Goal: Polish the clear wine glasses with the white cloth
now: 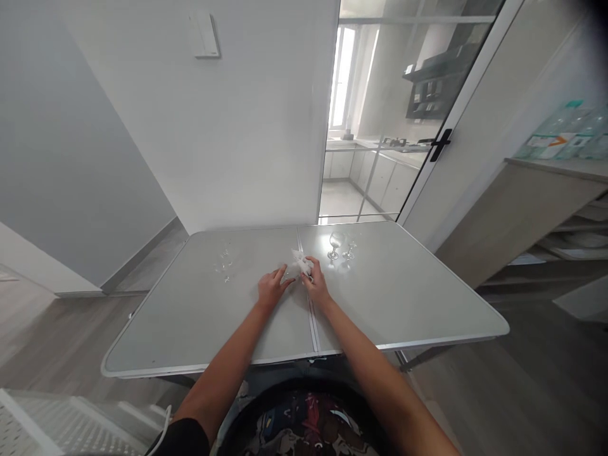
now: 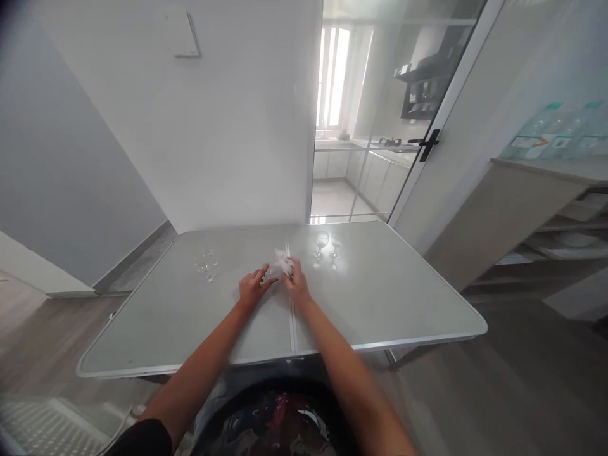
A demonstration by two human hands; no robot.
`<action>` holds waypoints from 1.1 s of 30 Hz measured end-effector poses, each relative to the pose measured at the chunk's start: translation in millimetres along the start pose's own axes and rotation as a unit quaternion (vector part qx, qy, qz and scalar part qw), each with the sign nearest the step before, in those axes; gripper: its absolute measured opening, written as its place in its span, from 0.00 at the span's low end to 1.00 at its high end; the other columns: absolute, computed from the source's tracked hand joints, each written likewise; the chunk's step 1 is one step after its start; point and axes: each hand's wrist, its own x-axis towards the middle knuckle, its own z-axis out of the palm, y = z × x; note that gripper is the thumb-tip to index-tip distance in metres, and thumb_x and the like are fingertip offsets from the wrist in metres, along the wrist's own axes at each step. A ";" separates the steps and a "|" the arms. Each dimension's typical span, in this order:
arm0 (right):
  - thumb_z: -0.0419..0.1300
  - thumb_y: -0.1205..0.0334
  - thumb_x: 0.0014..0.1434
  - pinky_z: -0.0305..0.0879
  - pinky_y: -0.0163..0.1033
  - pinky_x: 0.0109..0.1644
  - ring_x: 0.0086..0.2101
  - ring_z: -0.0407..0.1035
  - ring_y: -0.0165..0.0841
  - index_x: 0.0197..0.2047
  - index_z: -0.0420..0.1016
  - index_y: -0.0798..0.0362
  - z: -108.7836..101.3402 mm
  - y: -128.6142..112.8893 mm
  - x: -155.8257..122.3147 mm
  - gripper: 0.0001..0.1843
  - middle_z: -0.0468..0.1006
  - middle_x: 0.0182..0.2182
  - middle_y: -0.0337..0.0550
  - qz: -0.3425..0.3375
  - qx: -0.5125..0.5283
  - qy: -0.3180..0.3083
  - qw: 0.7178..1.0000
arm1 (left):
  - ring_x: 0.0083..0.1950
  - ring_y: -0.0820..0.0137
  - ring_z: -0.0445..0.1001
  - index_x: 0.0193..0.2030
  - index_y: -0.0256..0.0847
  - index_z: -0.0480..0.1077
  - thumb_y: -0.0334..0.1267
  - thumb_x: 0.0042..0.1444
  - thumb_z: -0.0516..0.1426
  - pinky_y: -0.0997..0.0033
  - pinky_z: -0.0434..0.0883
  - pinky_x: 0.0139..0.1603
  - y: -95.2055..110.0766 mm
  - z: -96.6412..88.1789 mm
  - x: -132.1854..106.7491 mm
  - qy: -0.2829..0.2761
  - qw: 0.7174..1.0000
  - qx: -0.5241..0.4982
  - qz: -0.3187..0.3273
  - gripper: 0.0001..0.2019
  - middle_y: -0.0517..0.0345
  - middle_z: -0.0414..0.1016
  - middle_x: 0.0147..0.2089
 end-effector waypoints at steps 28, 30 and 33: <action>0.50 0.75 0.57 0.33 0.71 0.71 0.51 0.73 0.40 0.72 0.56 0.39 -73.9 -79.4 -35.4 0.42 0.81 0.44 0.40 -0.281 -0.331 -0.441 0.785 | 0.22 0.78 0.59 0.50 0.38 0.81 0.55 0.49 0.67 0.75 0.56 0.24 37.8 -95.7 61.3 -0.444 0.776 -0.440 0.080 0.27 0.62 0.70 0.22; 0.51 0.76 0.57 0.33 0.71 0.71 0.54 0.70 0.39 0.67 0.63 0.32 -68.9 -81.1 -32.7 0.39 0.80 0.47 0.38 -0.293 -0.325 -0.454 0.776 | 0.20 0.78 0.56 0.47 0.36 0.82 0.54 0.50 0.66 0.75 0.54 0.22 34.5 -101.8 71.1 -0.492 0.746 -0.442 0.078 0.24 0.61 0.69 0.20; 0.51 0.75 0.57 0.31 0.72 0.70 0.52 0.71 0.39 0.66 0.65 0.33 -65.5 -75.6 -30.8 0.38 0.81 0.44 0.37 -0.258 -0.310 -0.424 0.811 | 0.21 0.77 0.60 0.47 0.39 0.82 0.56 0.49 0.66 0.74 0.56 0.24 34.3 -104.0 75.6 -0.454 0.796 -0.390 0.094 0.25 0.60 0.71 0.21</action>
